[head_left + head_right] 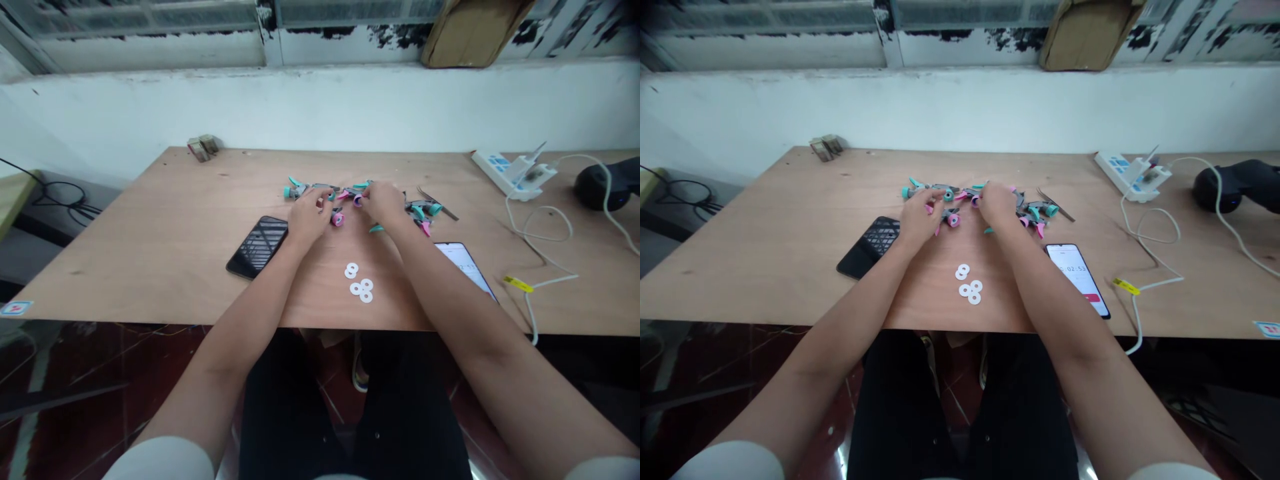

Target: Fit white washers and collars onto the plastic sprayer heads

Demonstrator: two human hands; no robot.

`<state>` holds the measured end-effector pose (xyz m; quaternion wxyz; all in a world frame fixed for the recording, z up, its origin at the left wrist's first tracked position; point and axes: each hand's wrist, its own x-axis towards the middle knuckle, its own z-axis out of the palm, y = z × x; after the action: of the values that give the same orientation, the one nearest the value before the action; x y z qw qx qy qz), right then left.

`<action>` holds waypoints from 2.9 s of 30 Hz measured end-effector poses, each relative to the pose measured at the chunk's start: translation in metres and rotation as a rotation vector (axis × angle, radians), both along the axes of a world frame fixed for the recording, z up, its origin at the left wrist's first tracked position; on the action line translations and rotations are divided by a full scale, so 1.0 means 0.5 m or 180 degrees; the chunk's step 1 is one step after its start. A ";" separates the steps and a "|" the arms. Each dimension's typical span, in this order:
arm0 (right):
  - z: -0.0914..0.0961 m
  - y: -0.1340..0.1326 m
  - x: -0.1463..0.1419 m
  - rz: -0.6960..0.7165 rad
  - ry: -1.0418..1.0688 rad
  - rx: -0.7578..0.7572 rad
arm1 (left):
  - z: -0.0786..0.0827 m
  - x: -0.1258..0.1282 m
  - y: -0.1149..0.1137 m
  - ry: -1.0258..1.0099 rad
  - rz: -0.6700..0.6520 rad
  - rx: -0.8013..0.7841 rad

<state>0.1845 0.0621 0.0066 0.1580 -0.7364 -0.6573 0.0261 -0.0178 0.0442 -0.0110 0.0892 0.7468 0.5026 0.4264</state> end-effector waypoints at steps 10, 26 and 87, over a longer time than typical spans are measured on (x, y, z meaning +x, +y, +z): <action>-0.016 -0.011 0.029 0.0058 0.0945 0.0355 | -0.012 0.005 0.018 -0.0114 -0.0218 0.0068; -0.026 -0.003 0.026 0.0218 0.0921 0.0418 | -0.020 0.003 0.036 -0.0386 -0.0536 0.0167; -0.075 -0.040 -0.070 0.1456 0.4159 0.1056 | -0.054 0.009 0.029 -0.0860 -0.1278 0.0082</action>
<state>0.1496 0.0421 -0.0307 0.6203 -0.3800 -0.5616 0.3944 -0.0135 0.0589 -0.0379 0.2291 0.7690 0.3221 0.5025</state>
